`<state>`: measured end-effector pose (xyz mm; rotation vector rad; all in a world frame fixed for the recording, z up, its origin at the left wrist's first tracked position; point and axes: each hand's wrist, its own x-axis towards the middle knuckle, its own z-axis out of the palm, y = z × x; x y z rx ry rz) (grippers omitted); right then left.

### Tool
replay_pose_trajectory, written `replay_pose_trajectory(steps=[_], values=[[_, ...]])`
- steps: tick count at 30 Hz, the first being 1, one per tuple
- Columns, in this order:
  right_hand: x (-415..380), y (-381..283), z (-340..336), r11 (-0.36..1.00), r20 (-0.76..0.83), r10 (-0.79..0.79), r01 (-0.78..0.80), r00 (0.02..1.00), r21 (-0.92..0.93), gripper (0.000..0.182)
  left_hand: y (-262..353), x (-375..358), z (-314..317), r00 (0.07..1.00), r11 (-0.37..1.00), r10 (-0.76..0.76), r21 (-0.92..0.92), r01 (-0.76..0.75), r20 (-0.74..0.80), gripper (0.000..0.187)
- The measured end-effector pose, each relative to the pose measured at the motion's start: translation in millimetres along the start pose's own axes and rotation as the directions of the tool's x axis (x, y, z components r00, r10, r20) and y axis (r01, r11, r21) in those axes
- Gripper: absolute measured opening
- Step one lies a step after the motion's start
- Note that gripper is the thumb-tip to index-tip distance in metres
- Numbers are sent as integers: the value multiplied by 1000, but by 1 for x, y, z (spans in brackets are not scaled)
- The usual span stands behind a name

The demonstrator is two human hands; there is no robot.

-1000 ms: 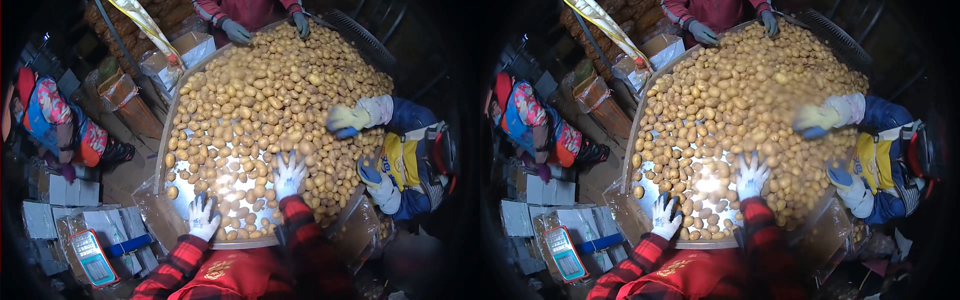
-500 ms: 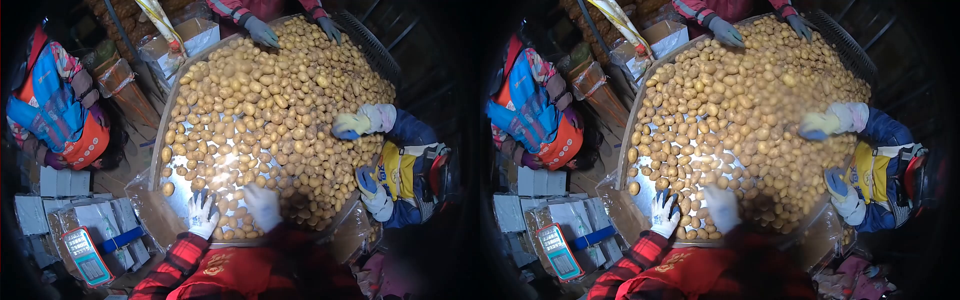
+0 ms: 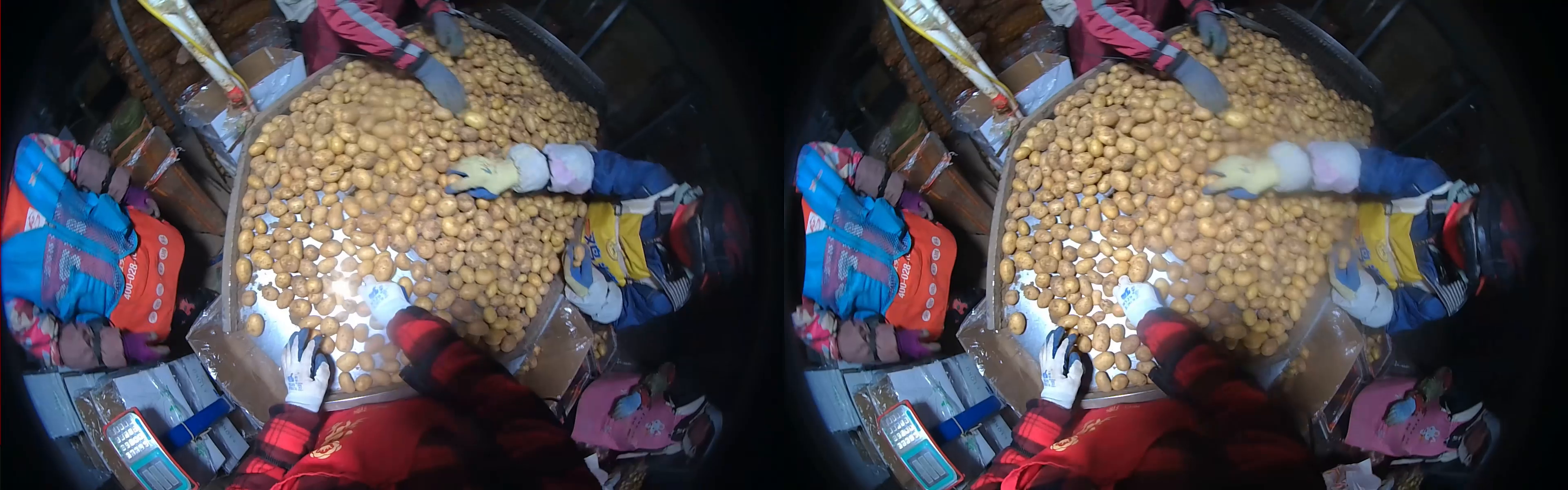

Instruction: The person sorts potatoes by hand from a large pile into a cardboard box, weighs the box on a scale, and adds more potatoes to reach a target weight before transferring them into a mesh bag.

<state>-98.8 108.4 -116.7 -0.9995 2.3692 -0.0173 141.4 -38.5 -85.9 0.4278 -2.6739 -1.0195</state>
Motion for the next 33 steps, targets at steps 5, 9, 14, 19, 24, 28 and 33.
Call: replay_pose_trajectory(steps=[5, 9, 14, 19, 24, 28, 33], values=[[-75, 15, 5, 608, -280, 349, 11, 895, 794, 22, 30, 7, -9, 995, 933, -23, -355, 55, 94, 44], [-154, -2, 10, 69, -191, 437, 179, 879, 981, 30, 52, 22, 28, 819, -58, -88, -823, 565, 568, 45], [-132, -11, -41, 887, -500, 133, 123, 856, 445, 41, 30, 24, 80, 700, 447, 202, -701, 557, 685, 36], [14, 54, -66, 887, -299, 451, -386, 841, 252, 48, 54, 32, 58, 659, 295, 151, -670, 682, 737, 48], [11, 67, -86, 906, -300, 377, -281, 876, 317, 49, 60, 61, 48, 565, 25, 96, -569, 822, 820, 66], [-45, 71, -79, 840, -314, 193, 9, 930, 542, 62, 63, 88, 61, 595, -372, 15, -548, 749, 803, 61], [-32, 90, -126, 916, -360, 396, -334, 845, 223, 62, 89, 122, 55, 506, -328, 182, -433, 840, 843, 53]])
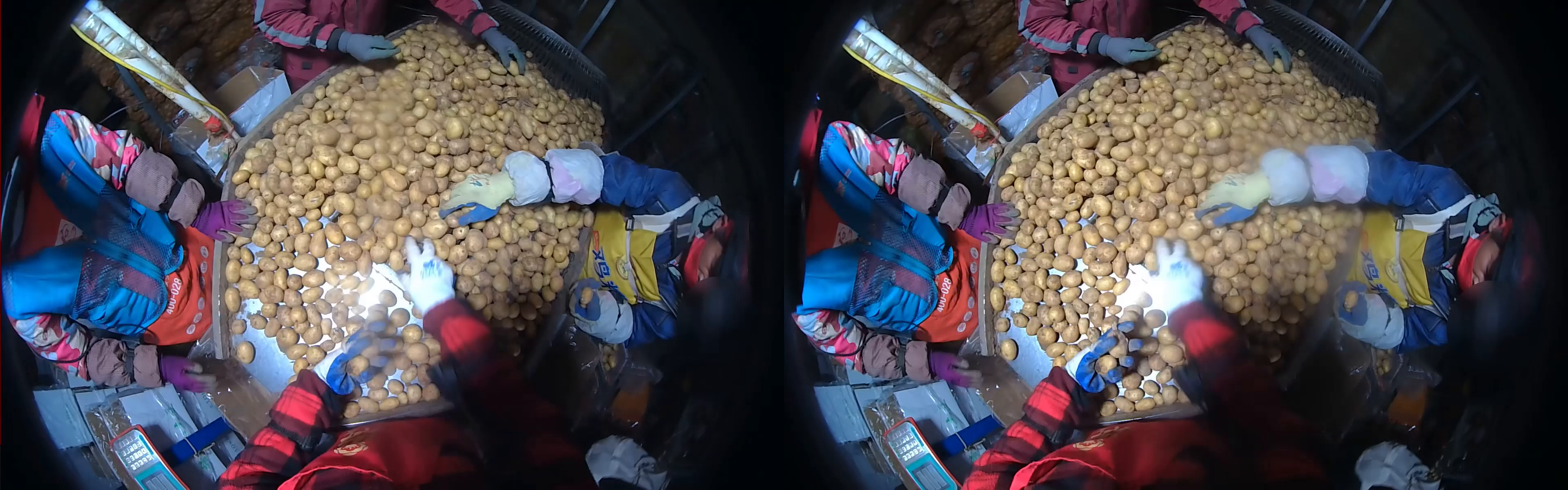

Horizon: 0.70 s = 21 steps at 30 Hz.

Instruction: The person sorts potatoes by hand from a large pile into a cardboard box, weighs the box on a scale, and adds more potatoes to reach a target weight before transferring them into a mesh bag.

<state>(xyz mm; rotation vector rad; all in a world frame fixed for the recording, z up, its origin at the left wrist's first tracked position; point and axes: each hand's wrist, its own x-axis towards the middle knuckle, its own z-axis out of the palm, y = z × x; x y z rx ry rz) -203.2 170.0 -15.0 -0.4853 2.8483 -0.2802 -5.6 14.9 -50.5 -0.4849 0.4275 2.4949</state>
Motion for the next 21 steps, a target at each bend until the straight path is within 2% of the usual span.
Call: replay_pose_trajectory(steps=[2, 3, 4, 5, 7, 8, 9, 10, 12, 13, 15, 16, 17, 20, 21], values=[[37, 32, 28, 982, 52, -157, 161, 986, -98, 51, -7, 4, -6, 1000, 962, 19, -271, -13, 22, 55], [56, 42, 39, 988, 114, -135, 143, 984, -65, 49, -5, 8, -10, 999, 919, 31, -394, -15, 36, 57], [46, 37, 23, 990, 57, -128, 124, 990, 60, 48, 0, 5, 8, 988, 970, 144, -192, -153, -59, 62], [27, 32, 9, 977, 12, -116, 112, 993, 182, 48, 4, 8, 10, 980, 955, 200, -226, -191, 17, 61], [-2, 21, 7, 760, 111, -265, 137, 958, 635, 48, 12, 10, 10, 956, 908, 268, -364, -209, 120, 60], [-11, 14, 8, 716, 173, -398, 187, 901, 672, 49, 17, 17, 5, 933, 848, 346, 393, -356, 100, 61], [-14, 5, 6, 664, 222, -519, 227, 825, 712, 51, 19, 22, 0, 913, 645, 393, 673, -361, 113, 61], [1, -3, 12, 759, 152, -527, 383, 836, 527, 51, 20, 27, -6, 890, 371, 439, 877, -307, 126, 61], [43, -26, 13, 832, 13, -548, 544, 836, 108, 52, 14, 29, -15, 859, 520, 505, 763, -383, 87, 61], [70, -23, 38, 785, -99, -619, 619, 779, -39, 46, 15, 26, -19, 863, 576, 499, 712, -403, 84, 56], [91, -36, 49, 740, 53, -582, 555, 811, -380, 43, 13, 16, -23, 880, 673, 463, 606, -424, 101, 48], [93, -39, 53, 708, 134, -558, 554, 819, -438, 39, 13, 11, -25, 887, 694, 450, 584, -420, 103, 44], [93, -43, 58, 723, 140, -513, 514, 847, -461, 33, 12, 6, -26, 896, 663, 434, 639, -390, 97, 45], [87, -50, 79, 750, 154, -363, 387, 919, -537, 20, 17, -12, -15, 906, 411, 417, 873, -263, 77, 46], [92, -45, 93, 755, 119, -385, 387, 915, -529, 20, 14, -10, -24, 921, 608, 384, 734, -303, 62, 51]])
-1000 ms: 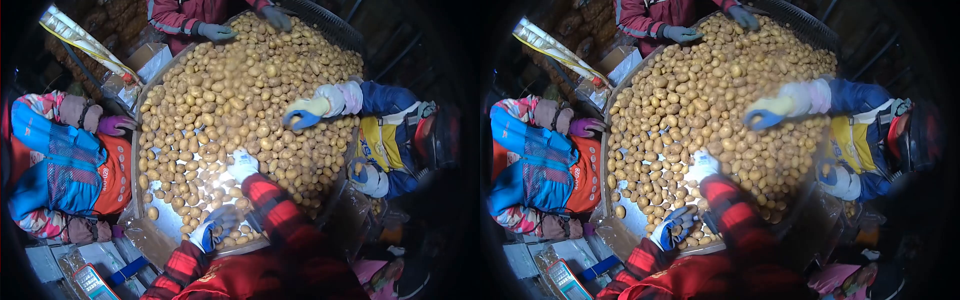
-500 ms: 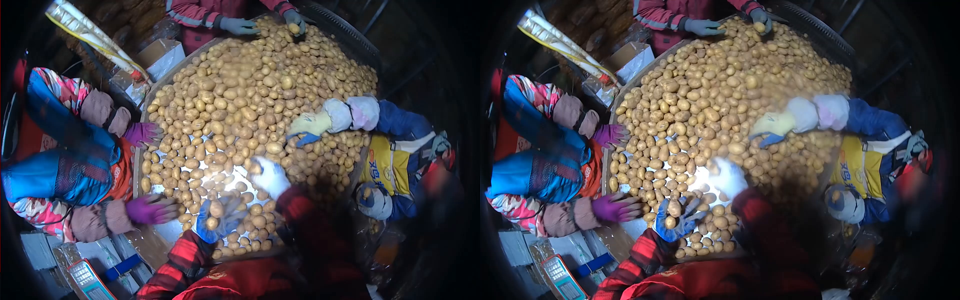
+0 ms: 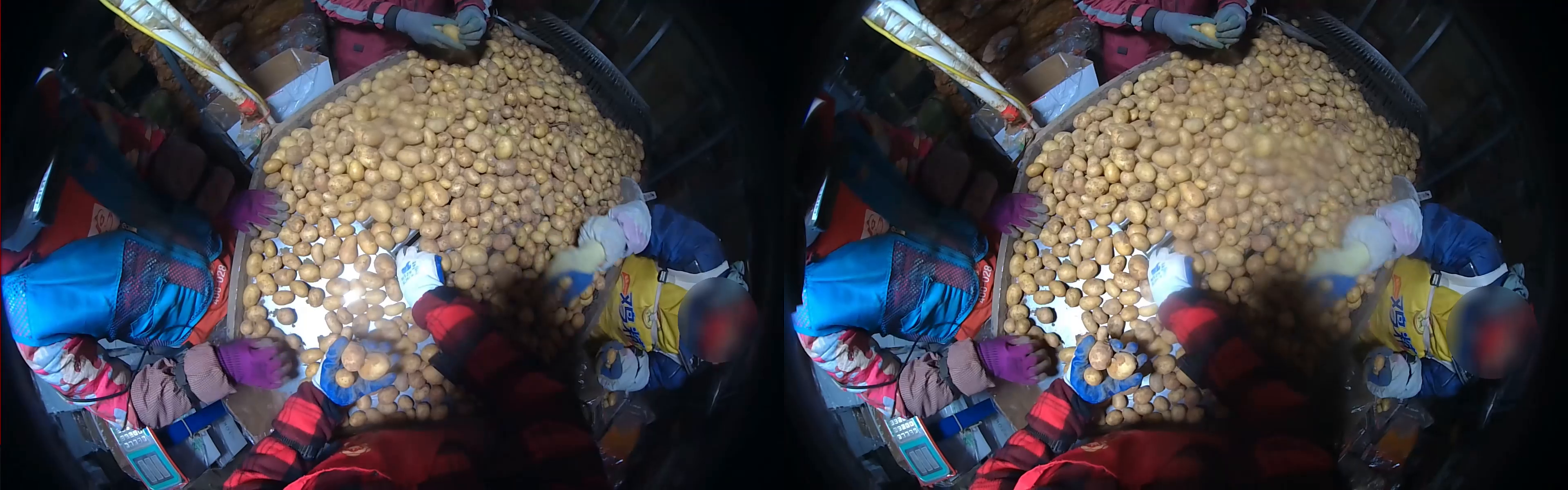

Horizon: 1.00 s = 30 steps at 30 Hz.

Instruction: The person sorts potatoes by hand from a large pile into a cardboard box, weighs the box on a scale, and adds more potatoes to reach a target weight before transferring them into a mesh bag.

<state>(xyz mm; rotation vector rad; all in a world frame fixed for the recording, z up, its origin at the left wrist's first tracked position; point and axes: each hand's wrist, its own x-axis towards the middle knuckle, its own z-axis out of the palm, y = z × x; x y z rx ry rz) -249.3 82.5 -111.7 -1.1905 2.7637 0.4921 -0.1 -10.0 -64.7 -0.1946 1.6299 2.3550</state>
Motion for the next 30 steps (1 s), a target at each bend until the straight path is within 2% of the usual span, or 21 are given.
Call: replay_pose_trajectory(steps=[2, 4, 5, 6, 7, 8, 9, 10, 11, 13, 14, 16, 18, 19, 20, 22, 23, 24, 26, 27, 30], values=[[9, 7, 15, 1000, -94, 8, -7, 996, 11, 21, -10, 3, -4, 996, 882, -71, -463, 86, 49, 57], [-3, 14, 11, 982, -90, 4, 13, 996, 188, 24, -10, 2, -2, 997, 874, -65, -479, 81, 51, 56], [-13, 19, -9, 962, -89, 4, 20, 996, 274, 26, 11, 3, 6, 1000, 961, -19, -275, 24, 20, 54], [-21, 25, -28, 934, -93, 3, 31, 996, 355, 29, 19, 1, 9, 998, 899, -54, -434, 61, 28, 56], [-38, 29, -41, 865, -141, 62, 17, 988, 502, 43, 27, -1, 11, 995, 805, -89, -585, 93, 35, 57], [-59, 27, -56, 774, -131, 115, -6, 985, 634, 47, 34, -3, 14, 991, 690, -124, -714, 116, 42, 58], [-79, 25, -70, 662, -121, 167, -20, 979, 749, 52, 28, -1, 13, 991, 656, -126, -745, 120, 48, 62], [-103, 17, -74, 600, -127, 173, -2, 977, 800, 47, 16, 1, 9, 993, 584, -96, -804, 111, 68, 66], [-122, 9, -96, 612, 25, 91, -76, 996, 787, 45, 4, 2, 5, 994, 506, -65, -855, 109, 88, 70], [-154, -12, -73, 544, 35, -167, 63, 985, 837, 41, 2, 11, 4, 986, 625, -80, -763, 165, 147, 69], [-169, -21, -77, 473, -162, -128, 204, 978, 857, 39, -1, 14, 5, 981, 677, -93, -711, 189, 172, 71], [-176, -11, -82, 449, 6, -190, 81, 982, 890, 40, -21, 3, -3, 993, 865, 44, -501, 15, 105, 63], [-153, 1, -88, 494, -23, -196, 119, 980, 861, 38, -32, -7, -8, 945, 899, 307, -358, -250, 110, 59], [-137, -6, -74, 545, -188, -6, 161, 982, 823, 38, -21, -6, -6, 985, 885, 140, -459, -81, 97, 58], [-113, 0, -82, 555, -235, 25, 182, 972, 812, 37, -9, -6, -4, 996, 820, -30, -568, 71, 81, 58], [-54, -6, -60, 727, -282, 78, 139, 956, 673, 42, -4, -12, -4, 989, 721, -125, -677, 145, 79, 58], [-28, -8, -39, 766, -210, 59, 90, 976, 636, 44, -4, -15, -3, 986, 696, -143, -701, 159, 82, 58], [-9, -14, -18, 807, -32, -13, 30, 999, 590, 49, -5, -17, -3, 985, 686, -150, -709, 163, 81, 58], [-30, -27, -23, 846, -49, -58, 75, 997, 528, 51, -7, -23, -4, 981, 675, -170, -715, 182, 90, 58], [-36, -25, -20, 849, 8, -154, 129, 988, 512, 49, -7, -27, -4, 981, 666, -174, -723, 183, 89, 58], [-41, -24, -10, 902, 105, -203, 144, 974, 408, 40, -19, -43, -3, 978, 629, -197, -757, 178, 66, 59]])
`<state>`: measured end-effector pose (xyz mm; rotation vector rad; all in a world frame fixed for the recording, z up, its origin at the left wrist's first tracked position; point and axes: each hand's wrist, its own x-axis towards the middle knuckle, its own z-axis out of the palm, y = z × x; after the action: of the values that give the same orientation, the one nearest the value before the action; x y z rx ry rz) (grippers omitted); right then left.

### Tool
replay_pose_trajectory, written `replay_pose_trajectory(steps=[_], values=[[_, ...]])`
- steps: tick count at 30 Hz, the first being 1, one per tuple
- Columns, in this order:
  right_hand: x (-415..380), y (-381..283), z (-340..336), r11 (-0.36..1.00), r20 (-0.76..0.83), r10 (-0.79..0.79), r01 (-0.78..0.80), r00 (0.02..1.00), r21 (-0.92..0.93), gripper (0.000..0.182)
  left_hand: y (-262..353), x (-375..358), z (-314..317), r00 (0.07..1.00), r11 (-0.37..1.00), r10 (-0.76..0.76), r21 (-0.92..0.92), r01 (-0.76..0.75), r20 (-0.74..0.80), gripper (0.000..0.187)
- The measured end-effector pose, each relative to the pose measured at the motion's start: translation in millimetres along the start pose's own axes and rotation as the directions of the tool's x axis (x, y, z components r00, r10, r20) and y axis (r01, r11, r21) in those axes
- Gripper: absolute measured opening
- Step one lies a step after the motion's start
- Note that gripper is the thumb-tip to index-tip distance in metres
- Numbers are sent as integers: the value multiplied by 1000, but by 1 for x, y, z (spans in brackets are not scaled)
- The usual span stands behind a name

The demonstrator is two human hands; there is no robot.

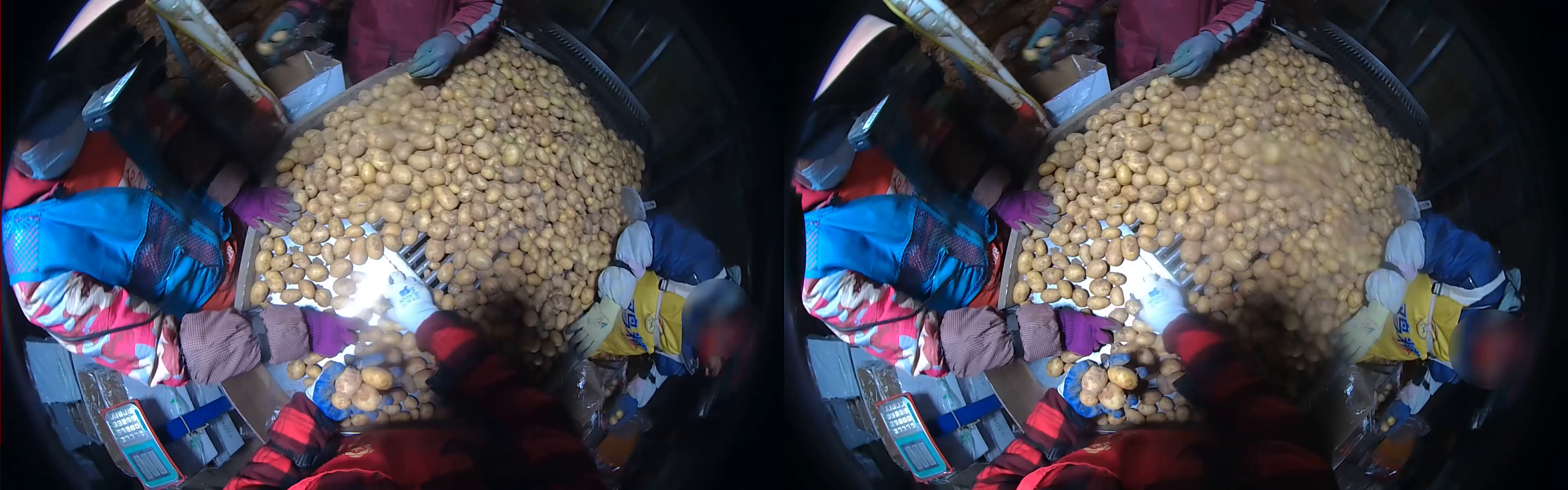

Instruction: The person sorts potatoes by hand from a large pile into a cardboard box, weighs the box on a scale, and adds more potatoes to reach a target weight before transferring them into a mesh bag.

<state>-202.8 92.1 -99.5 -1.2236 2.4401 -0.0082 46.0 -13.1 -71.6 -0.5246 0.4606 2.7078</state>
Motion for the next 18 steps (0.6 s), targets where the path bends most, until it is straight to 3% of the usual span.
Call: replay_pose_trajectory(steps=[2, 6, 7, 10, 12, 15, 16, 17, 18], values=[[8, 8, -3, 999, -106, -48, 48, 993, 0, 42, -6, -6, -5, 1000, 1000, 3, -28, -3, -8, 59], [46, -19, -60, 988, -96, -87, 74, 992, -138, 58, -10, -7, -4, 1000, 998, 15, -61, -16, -15, 59], [51, -39, -92, 971, 85, -35, 55, 996, -233, 64, -8, -8, -5, 1000, 997, 11, -70, -12, -16, 59], [88, -41, -50, 805, 53, -82, 98, 995, -585, 74, -7, -7, 2, 999, 997, 41, -72, -42, -14, 60], [109, -44, -39, 726, 93, -128, 158, 987, -670, 73, -8, -10, 2, 999, 995, 33, -93, -35, -24, 60], [98, -31, -3, 755, -101, -258, 135, 961, -642, 60, -10, -21, -1, 998, 993, 50, -104, -55, -47, 60], [90, -26, 8, 864, -143, -213, 118, 967, -490, 63, -11, -25, -2, 997, 992, 53, -113, -59, -56, 60], [87, -28, -2, 820, -30, -230, 177, 973, -544, 67, -13, -28, -2, 997, 990, 50, -126, -58, -65, 60], [96, -22, 3, 840, -51, -259, 199, 964, -505, 64, -13, -29, -2, 996, 990, 47, -133, -56, -71, 61]])
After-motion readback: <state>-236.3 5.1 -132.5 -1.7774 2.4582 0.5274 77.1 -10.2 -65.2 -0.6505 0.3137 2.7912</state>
